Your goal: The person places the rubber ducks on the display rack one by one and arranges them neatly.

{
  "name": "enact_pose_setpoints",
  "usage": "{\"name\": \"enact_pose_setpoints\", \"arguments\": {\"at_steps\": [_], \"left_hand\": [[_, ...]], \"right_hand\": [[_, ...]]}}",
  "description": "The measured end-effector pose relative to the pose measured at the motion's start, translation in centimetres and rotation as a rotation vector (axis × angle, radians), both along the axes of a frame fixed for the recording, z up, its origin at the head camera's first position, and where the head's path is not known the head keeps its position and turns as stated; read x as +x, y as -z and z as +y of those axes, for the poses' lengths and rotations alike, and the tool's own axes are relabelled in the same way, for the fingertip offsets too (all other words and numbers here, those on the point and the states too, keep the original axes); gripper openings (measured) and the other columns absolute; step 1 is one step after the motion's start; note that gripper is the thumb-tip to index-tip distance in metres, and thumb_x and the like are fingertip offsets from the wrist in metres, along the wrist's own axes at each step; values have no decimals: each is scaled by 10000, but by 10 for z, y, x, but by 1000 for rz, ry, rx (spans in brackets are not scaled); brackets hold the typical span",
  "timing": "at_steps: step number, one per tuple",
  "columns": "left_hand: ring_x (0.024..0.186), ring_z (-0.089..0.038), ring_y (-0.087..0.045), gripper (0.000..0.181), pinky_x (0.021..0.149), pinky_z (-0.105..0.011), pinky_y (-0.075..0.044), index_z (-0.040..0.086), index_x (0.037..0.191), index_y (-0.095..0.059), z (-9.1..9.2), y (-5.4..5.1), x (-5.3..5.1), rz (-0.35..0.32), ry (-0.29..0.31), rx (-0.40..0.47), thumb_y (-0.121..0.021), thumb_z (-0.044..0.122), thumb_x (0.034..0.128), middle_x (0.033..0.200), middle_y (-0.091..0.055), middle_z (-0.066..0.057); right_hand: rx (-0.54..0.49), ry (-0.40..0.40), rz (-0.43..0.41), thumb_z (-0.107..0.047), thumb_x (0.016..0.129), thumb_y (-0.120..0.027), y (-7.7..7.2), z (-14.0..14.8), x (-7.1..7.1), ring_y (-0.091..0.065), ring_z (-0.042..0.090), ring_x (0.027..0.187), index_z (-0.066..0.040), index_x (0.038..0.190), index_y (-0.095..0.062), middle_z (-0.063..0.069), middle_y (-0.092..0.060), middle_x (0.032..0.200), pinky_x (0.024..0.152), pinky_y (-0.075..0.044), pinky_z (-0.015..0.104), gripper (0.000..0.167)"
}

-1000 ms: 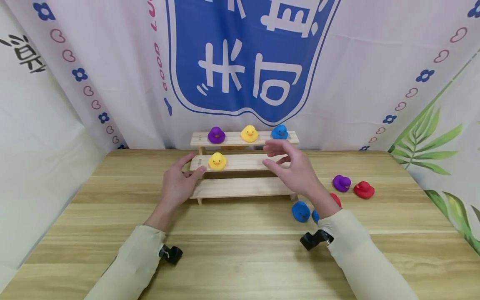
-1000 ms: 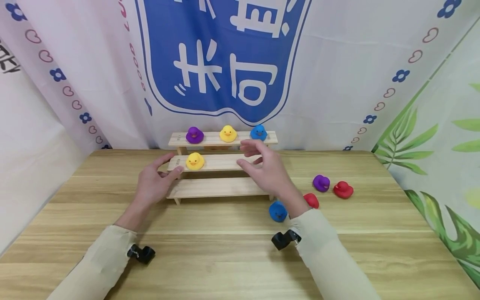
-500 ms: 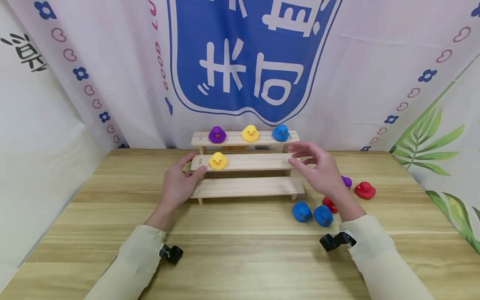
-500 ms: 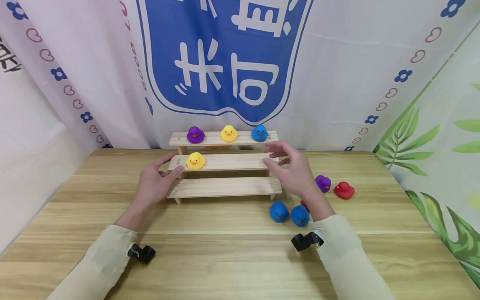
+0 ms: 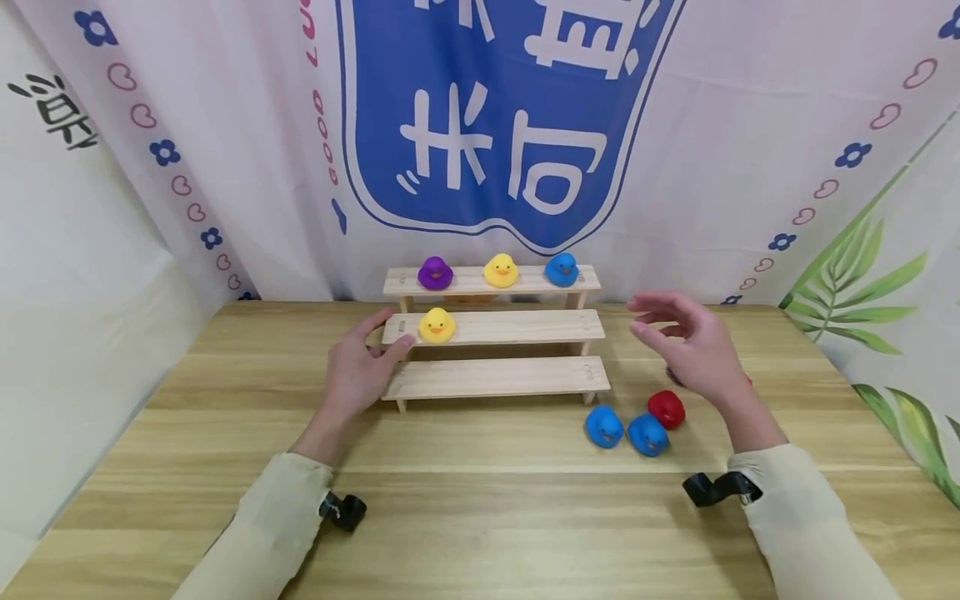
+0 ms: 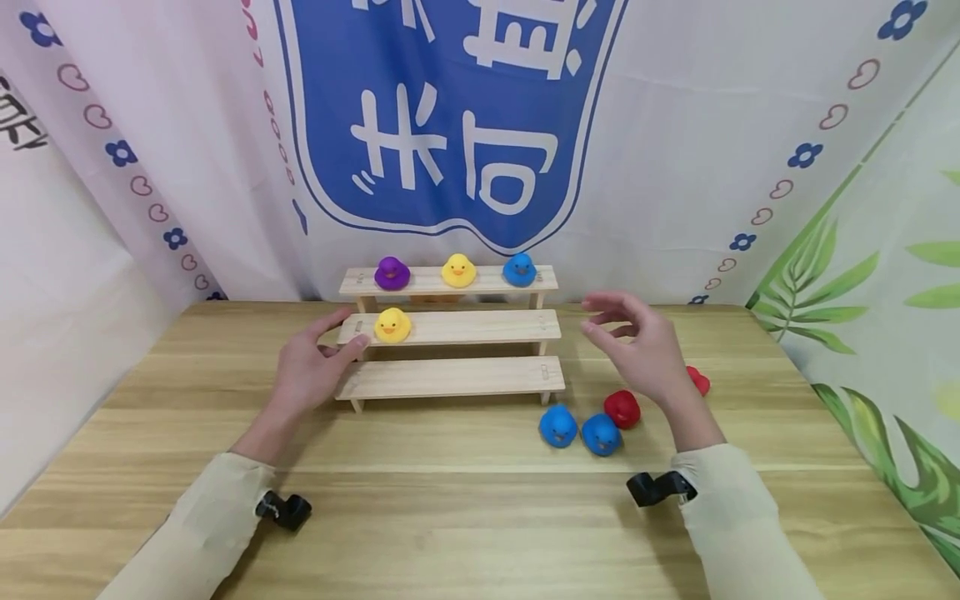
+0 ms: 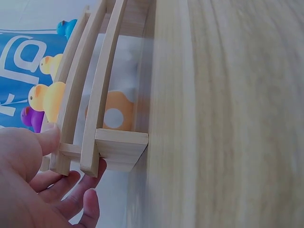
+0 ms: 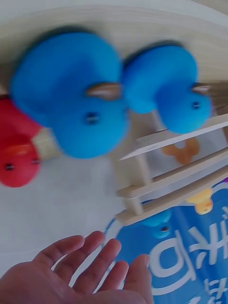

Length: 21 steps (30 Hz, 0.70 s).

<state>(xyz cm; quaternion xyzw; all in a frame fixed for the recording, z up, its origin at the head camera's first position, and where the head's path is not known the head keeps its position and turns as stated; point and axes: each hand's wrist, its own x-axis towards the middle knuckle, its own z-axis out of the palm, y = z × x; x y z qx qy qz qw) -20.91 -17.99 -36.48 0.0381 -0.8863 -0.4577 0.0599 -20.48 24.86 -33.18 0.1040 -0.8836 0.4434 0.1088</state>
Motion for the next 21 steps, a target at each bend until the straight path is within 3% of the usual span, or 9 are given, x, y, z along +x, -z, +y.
{"name": "enact_pose_setpoints", "arguments": {"at_steps": [4,7,11,12,15,18,21], "left_hand": [[509,-79,-470,646,445,-227,-389,158,1603,-475,0,1,-1,11,2,-4,-706,365,1037,1504,-611,-171],[490,-70,-440,642,436,-226,-373,153,1600,-479,0,0,0,19,2,-9,-707,360,1037,1397,-670,-197],[480,-66,-402,638,435,-220,-349,153,1600,-480,1,0,0,23,2,-16,-704,361,1039,1379,-674,-191],[479,-64,-397,639,435,-218,-344,149,1600,-480,1,0,0,26,5,-15,-704,358,1039,1451,-637,-174],[477,-60,-395,633,434,-219,-341,145,1594,-487,2,1,0,33,6,-8,-708,352,1038,1452,-633,-164],[464,-60,-384,625,425,-226,-337,146,1586,-501,2,1,1,41,2,-6,-713,349,1034,1009,-736,-108],[453,-66,-379,620,415,-233,-342,156,1582,-509,2,1,1,39,-4,-1,-717,351,1031,664,-549,3]], "right_hand": [[10,32,-30,-406,1049,-672,4,16,0,-599,-12,1149,-179,1442,-604,31,-690,1399,893,-485,77,460],[12,50,-45,-419,1048,-669,6,27,-2,-593,-25,1150,-192,1446,-602,37,-684,1409,896,-476,69,463],[25,73,-58,-404,1047,-676,9,43,-3,-580,-38,1157,-190,1468,-586,55,-668,1427,894,-460,47,481],[29,77,-58,-391,1047,-679,10,46,-3,-580,-38,1157,-189,1471,-585,62,-667,1428,892,-460,42,479],[48,76,-55,-368,1041,-694,13,56,-3,-589,-49,1138,-184,1471,-586,79,-672,1421,881,-469,33,480],[66,60,-47,-333,1036,-709,17,65,-5,-605,-76,1103,-161,1472,-587,109,-679,1406,878,-481,38,484],[73,45,-52,-306,1031,-722,21,72,-6,-615,-92,1075,-134,1470,-589,100,-686,1388,876,-485,45,490]]}}
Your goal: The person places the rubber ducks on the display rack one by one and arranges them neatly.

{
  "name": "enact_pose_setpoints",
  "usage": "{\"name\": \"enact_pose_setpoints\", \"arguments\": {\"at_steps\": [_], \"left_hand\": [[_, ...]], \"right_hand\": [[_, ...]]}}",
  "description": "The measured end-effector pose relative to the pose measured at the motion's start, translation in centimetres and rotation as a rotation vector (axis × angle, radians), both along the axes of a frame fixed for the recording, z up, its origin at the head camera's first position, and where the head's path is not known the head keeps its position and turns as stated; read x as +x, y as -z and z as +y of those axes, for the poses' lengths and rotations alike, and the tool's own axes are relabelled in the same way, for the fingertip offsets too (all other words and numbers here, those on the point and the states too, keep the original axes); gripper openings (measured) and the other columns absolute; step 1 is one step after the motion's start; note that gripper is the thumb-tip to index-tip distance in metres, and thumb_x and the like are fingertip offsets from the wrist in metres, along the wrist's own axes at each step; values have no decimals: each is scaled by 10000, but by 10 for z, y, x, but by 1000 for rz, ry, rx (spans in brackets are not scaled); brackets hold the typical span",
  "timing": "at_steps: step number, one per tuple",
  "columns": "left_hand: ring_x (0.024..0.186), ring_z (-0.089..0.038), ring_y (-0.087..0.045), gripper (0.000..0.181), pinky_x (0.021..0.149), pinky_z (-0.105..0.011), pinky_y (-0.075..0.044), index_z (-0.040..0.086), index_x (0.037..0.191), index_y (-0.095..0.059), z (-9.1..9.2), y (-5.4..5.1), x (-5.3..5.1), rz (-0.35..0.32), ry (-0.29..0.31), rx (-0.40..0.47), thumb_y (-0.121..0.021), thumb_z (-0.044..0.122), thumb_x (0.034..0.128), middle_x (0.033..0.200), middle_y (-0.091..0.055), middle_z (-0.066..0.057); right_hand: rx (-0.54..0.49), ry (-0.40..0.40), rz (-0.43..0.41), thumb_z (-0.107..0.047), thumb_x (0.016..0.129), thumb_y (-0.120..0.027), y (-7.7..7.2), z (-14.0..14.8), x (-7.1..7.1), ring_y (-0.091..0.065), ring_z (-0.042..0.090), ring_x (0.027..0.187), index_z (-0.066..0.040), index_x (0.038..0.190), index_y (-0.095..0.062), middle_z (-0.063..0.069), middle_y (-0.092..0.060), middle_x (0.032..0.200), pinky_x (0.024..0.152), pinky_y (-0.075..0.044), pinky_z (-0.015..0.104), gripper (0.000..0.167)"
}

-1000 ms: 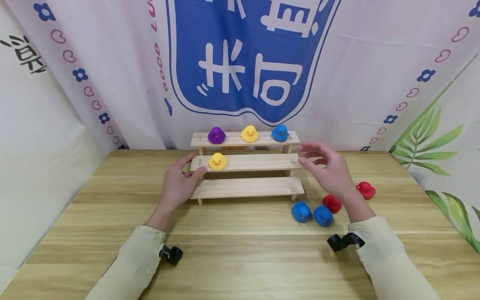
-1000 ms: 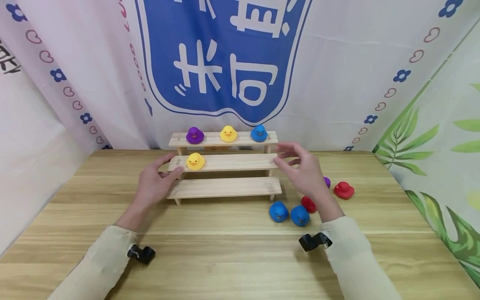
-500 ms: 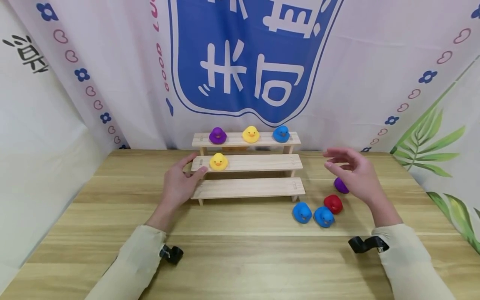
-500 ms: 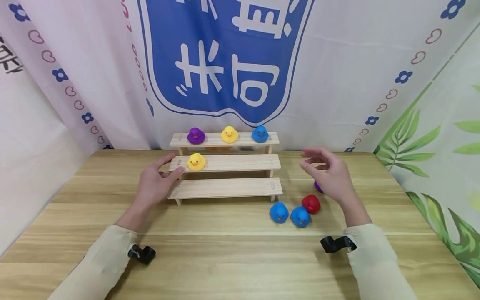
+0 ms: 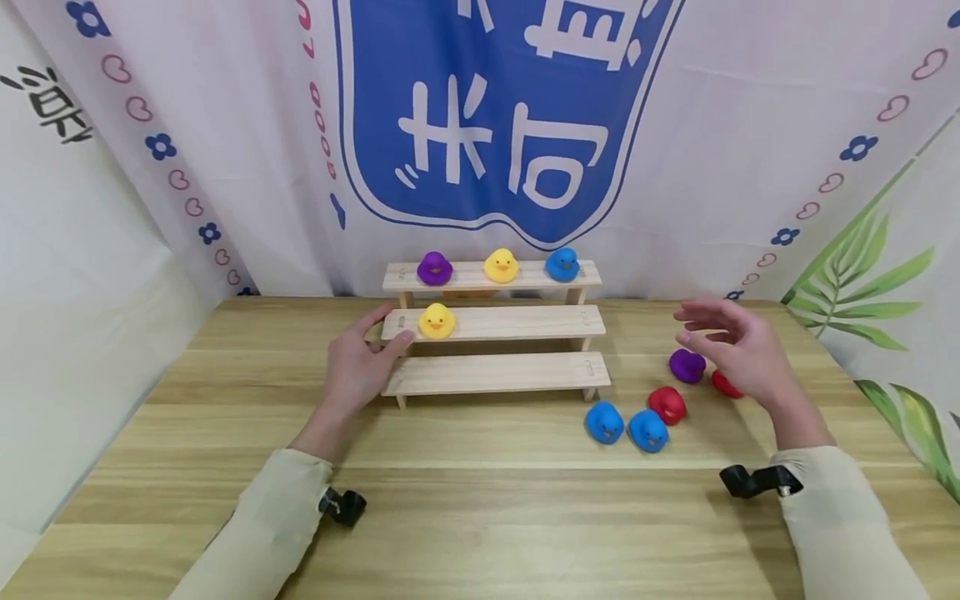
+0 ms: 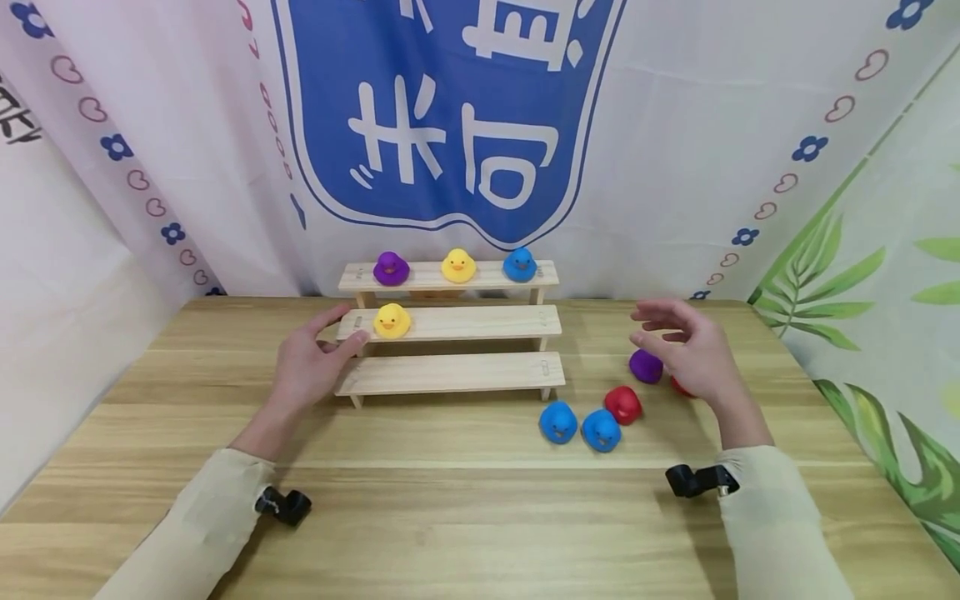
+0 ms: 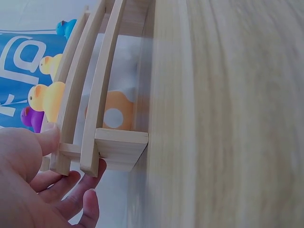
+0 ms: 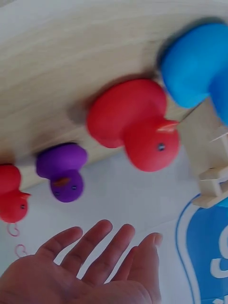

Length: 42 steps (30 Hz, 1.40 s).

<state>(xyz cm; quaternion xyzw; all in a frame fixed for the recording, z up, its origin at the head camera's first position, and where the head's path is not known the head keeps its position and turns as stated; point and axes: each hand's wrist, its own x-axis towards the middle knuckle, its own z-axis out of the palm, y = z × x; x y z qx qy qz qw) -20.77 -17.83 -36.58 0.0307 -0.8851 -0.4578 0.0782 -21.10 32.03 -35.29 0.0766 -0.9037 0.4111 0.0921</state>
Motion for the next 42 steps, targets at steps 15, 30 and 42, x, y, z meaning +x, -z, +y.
{"name": "enact_pose_setpoints", "arguments": {"at_steps": [15,30,42], "left_hand": [[462,-51,-384,635,424,-214,-339,160,1595,-492,-1,0,-1,-15,2,20,-718,347,1031,1412,-659,-174],[459,-51,-391,638,421,-216,-352,188,1605,-479,-2,0,-1,-30,2,26,-710,358,1035,1405,-676,-174],[467,-45,-389,648,429,-215,-361,197,1610,-473,-3,2,-2,-37,7,18,-708,377,1034,1554,-581,-126]], "right_hand": [[64,-10,-160,-397,967,-792,7,32,1,-534,43,1259,-204,1489,-591,16,-651,1467,1001,-429,192,592],[107,-83,-278,-398,946,-812,17,38,-3,-378,465,1499,-132,1464,-608,191,-543,1568,1166,-306,753,617],[178,-66,-355,-447,931,-816,24,40,-3,-437,472,1391,-161,1488,-608,263,-461,1616,1013,-439,527,660]]}}
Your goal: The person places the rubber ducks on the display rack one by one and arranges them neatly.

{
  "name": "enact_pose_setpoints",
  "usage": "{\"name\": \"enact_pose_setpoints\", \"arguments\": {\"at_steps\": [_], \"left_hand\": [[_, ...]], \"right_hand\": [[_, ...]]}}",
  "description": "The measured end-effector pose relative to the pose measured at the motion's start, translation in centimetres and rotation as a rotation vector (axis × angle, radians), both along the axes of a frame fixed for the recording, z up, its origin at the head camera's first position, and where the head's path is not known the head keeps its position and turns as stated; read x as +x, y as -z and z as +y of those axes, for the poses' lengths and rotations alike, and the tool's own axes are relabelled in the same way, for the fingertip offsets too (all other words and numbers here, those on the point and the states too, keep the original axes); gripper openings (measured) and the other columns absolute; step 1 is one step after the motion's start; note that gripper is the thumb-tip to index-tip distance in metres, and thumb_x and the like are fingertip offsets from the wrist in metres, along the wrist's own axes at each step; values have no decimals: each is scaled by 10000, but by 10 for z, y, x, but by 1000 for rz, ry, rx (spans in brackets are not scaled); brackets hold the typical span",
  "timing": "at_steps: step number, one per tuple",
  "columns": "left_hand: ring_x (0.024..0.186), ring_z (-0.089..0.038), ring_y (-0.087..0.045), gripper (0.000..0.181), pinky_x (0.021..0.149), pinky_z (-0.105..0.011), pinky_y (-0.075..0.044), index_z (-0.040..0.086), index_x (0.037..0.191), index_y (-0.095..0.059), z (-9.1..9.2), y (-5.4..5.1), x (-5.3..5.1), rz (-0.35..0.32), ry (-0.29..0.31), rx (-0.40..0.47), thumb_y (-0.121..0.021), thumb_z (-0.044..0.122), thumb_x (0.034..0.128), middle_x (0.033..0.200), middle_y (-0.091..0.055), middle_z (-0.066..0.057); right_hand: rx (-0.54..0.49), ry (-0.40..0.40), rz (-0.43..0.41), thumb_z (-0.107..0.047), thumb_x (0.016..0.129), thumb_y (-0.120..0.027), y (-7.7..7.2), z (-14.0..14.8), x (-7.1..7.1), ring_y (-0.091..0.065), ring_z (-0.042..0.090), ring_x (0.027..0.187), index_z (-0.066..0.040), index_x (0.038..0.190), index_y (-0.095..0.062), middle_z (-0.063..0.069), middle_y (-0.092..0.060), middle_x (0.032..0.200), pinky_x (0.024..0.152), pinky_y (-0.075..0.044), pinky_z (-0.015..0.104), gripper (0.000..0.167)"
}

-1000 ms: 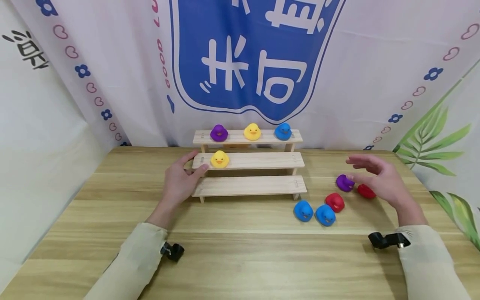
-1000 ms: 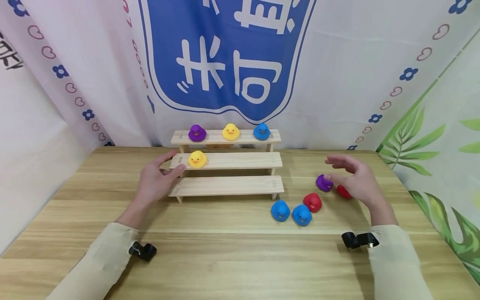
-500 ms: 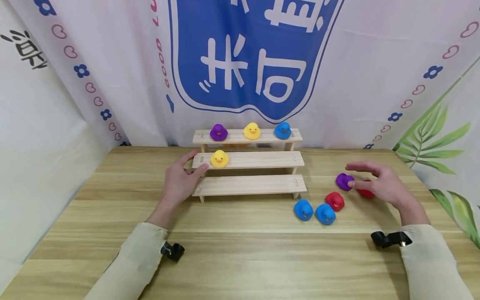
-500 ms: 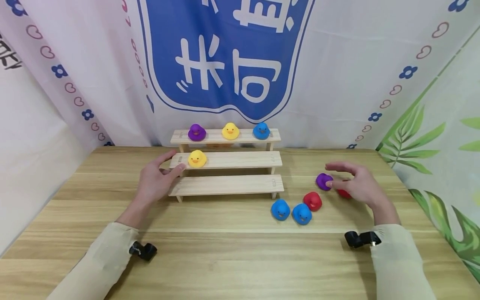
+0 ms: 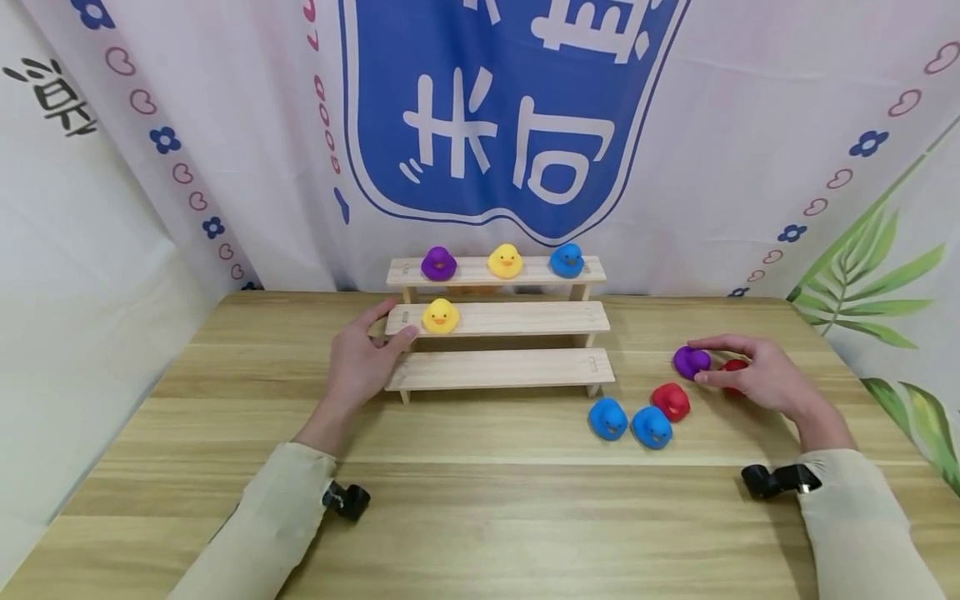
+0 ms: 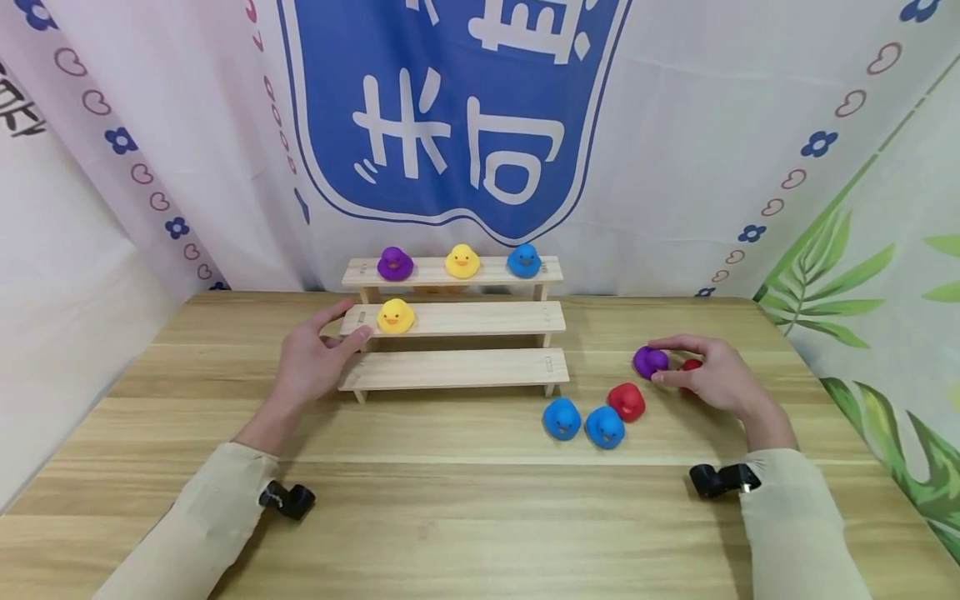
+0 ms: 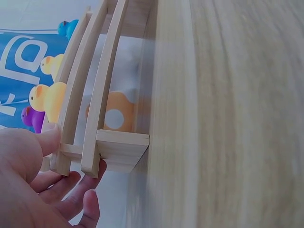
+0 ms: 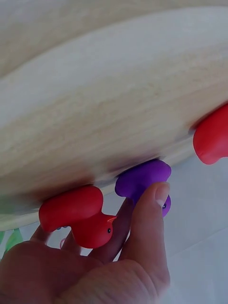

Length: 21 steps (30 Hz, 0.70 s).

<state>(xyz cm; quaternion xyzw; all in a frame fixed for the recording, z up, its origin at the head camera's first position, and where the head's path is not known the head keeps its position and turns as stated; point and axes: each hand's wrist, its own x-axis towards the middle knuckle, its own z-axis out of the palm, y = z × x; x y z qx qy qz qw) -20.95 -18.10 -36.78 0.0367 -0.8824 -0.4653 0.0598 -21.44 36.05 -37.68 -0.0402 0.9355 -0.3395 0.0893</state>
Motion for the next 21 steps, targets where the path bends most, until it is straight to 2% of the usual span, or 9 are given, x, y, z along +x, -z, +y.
{"name": "enact_pose_setpoints", "arguments": {"at_steps": [4,6,9,12,15,18,19,21], "left_hand": [[461,-44,-388,647,424,-216,-357,183,1607,-476,-1,1,-1,11,1,-2,-711,367,1033,1507,-617,-143],[461,-42,-391,646,424,-215,-358,181,1605,-478,-1,1,-1,13,-1,-5,-712,367,1033,1499,-622,-144],[464,-46,-397,642,426,-218,-360,178,1602,-482,0,1,-1,14,-2,-3,-712,366,1033,1520,-607,-141],[471,-46,-412,640,430,-217,-367,175,1600,-486,1,-1,0,18,0,0,-713,366,1033,1563,-575,-138],[477,-44,-423,639,431,-217,-370,172,1597,-490,2,-1,1,22,3,0,-715,365,1032,1582,-558,-135],[469,-38,-406,638,427,-219,-359,168,1597,-491,2,-1,1,26,3,3,-716,361,1031,1543,-589,-145],[463,-34,-399,638,424,-219,-354,171,1597,-490,2,-1,1,24,2,4,-716,361,1032,1478,-634,-171],[460,-31,-404,636,424,-221,-356,171,1598,-489,1,-1,1,24,3,3,-714,361,1033,1476,-636,-177]], "right_hand": [[39,-2,9,-477,932,-808,1,1,-1,-528,333,1164,-170,1477,-623,251,-516,1563,836,-452,304,652],[47,-2,11,-489,935,-801,1,2,-1,-532,315,1129,-171,1474,-625,246,-530,1544,812,-451,282,650],[43,-2,12,-502,947,-784,1,2,-1,-513,391,1236,-155,1470,-622,267,-515,1555,900,-447,377,649],[24,0,24,-487,965,-767,1,2,-2,-425,501,1396,-124,1466,-614,292,-499,1566,1025,-423,573,638],[-3,4,53,-439,985,-758,1,1,-2,-365,543,1466,-89,1448,-614,291,-522,1547,1127,-353,730,598],[-19,16,74,-428,990,-755,-2,-2,-2,-342,568,1496,-88,1421,-621,267,-547,1532,1167,-304,773,565],[-22,17,76,-431,991,-753,-3,-4,-2,-334,578,1499,-88,1419,-620,262,-548,1532,1172,-293,780,564],[-30,21,79,-448,988,-751,-6,-8,-1,-317,600,1501,-87,1419,-615,256,-545,1532,1168,-282,790,579]]}}
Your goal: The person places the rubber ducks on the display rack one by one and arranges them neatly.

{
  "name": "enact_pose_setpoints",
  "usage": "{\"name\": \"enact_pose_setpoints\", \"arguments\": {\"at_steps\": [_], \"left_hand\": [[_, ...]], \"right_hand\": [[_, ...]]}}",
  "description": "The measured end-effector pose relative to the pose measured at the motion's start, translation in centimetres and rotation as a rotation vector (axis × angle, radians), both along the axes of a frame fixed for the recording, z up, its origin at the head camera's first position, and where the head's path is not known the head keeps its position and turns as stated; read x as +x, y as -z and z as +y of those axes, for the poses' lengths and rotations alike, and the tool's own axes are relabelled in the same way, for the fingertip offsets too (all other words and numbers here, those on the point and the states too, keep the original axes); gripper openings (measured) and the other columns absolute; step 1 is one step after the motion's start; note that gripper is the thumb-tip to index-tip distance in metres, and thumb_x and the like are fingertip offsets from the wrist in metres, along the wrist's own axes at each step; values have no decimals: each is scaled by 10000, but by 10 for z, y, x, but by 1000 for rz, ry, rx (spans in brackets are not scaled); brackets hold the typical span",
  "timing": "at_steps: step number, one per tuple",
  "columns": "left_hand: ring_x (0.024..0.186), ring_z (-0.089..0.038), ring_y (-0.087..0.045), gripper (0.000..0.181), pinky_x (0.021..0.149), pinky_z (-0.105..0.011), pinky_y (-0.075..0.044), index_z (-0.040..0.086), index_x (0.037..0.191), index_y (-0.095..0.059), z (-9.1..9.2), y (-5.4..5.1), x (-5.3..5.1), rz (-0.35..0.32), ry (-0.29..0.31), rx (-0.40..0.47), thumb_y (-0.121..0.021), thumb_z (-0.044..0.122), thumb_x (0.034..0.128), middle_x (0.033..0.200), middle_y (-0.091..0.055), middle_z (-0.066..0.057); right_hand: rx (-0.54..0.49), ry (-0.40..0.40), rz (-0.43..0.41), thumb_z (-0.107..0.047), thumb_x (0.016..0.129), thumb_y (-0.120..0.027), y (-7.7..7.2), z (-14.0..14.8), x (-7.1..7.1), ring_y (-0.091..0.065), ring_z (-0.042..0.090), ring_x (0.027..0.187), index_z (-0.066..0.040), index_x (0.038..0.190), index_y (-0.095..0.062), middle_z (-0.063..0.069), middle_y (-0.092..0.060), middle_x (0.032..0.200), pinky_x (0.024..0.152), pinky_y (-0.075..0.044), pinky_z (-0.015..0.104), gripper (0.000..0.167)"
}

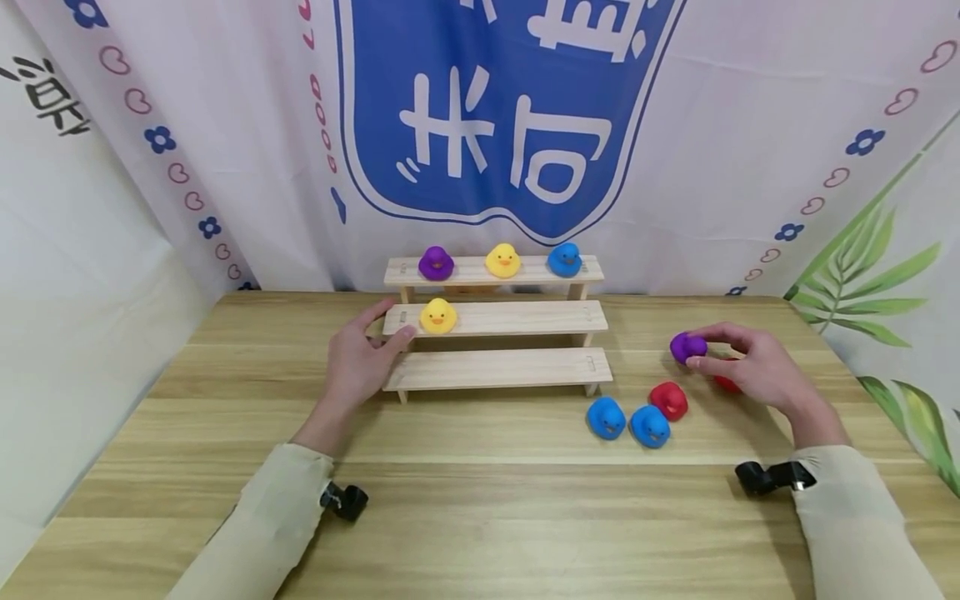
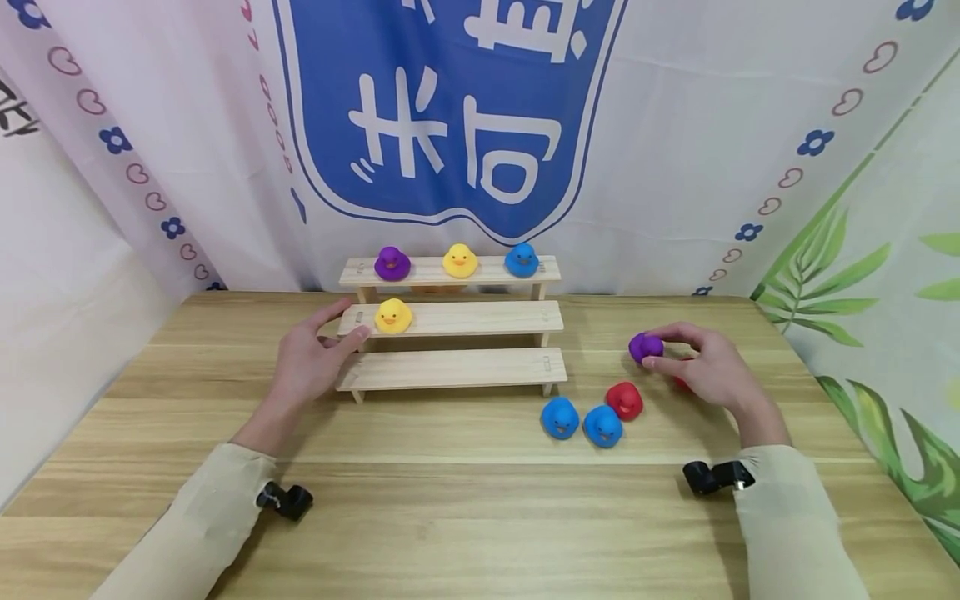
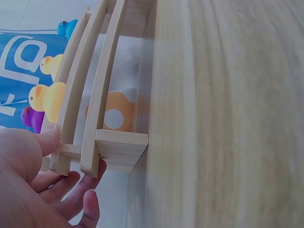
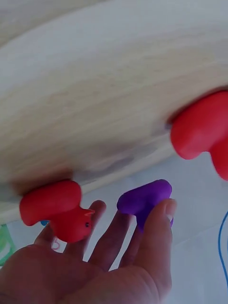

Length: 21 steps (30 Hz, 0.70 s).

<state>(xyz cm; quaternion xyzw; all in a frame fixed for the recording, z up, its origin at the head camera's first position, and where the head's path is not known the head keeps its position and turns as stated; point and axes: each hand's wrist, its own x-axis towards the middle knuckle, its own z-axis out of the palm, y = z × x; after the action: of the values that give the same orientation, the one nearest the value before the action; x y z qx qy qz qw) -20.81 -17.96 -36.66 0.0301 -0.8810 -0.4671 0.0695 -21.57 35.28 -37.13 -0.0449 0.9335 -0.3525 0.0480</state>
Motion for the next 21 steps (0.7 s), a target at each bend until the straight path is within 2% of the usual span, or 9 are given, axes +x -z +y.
{"name": "enact_pose_setpoints", "arguments": {"at_steps": [3,5,10,11,13,15,17,18,21], "left_hand": [[485,-32,-462,639,434,-223,-380,177,1600,-486,-1,0,0,-5,-1,1,-714,363,1032,1519,-610,-173],[505,-39,-497,639,444,-223,-398,179,1601,-486,-1,-1,1,-8,1,3,-712,363,1033,1617,-527,-135],[517,-49,-503,638,450,-222,-400,177,1601,-486,-1,-1,0,-6,-1,0,-711,363,1034,1631,-513,-127],[529,-44,-516,638,456,-221,-407,173,1601,-486,-1,0,0,-4,-1,-3,-710,363,1034,1629,-515,-129],[546,-51,-537,640,464,-221,-416,169,1601,-485,0,0,0,0,-3,-8,-710,364,1034,1628,-516,-132],[565,-52,-559,645,473,-221,-427,167,1603,-482,0,1,-1,1,-5,-11,-711,364,1033,1630,-512,-133],[563,-58,-560,647,473,-222,-431,172,1604,-480,0,1,-1,0,-6,-11,-712,366,1032,1633,-510,-130],[552,-66,-550,647,467,-224,-426,174,1605,-479,0,2,-1,-1,-7,-10,-712,365,1032,1634,-509,-128],[545,-68,-539,645,464,-221,-422,182,1605,-479,0,2,-2,-4,-9,-11,-710,370,1033,1633,-511,-121]], "right_hand": [[-8,9,13,-479,982,-749,-4,-6,1,-314,602,1500,-79,1432,-601,251,-548,1525,1166,-282,794,620],[-15,20,23,-497,977,-748,-7,-10,2,-316,597,1501,-75,1446,-587,250,-553,1521,1166,-283,794,650],[-45,47,50,-503,975,-747,-11,-19,3,-369,565,1488,-90,1465,-580,241,-568,1508,1160,-335,766,662],[-51,46,65,-491,978,-748,-12,-22,4,-407,548,1470,-91,1462,-586,235,-580,1496,1160,-374,727,648],[-62,37,107,-455,987,-750,-13,-26,4,-502,494,1406,-91,1450,-604,212,-610,1458,1149,-489,522,606],[-86,17,159,-401,993,-759,-13,-31,4,-597,410,1301,-83,1430,-626,182,-642,1403,1051,-547,296,556],[-115,-2,204,-350,993,-769,-13,-35,4,-665,274,1192,-77,1407,-649,119,-673,1340,916,-531,129,510],[-129,-9,218,-332,992,-773,-13,-37,4,-674,204,1149,-78,1399,-656,80,-678,1313,873,-517,80,494],[-166,-21,247,-295,985,-785,-12,-43,4,-661,40,1060,-81,1384,-670,-20,-678,1247,860,-531,73,467]]}}
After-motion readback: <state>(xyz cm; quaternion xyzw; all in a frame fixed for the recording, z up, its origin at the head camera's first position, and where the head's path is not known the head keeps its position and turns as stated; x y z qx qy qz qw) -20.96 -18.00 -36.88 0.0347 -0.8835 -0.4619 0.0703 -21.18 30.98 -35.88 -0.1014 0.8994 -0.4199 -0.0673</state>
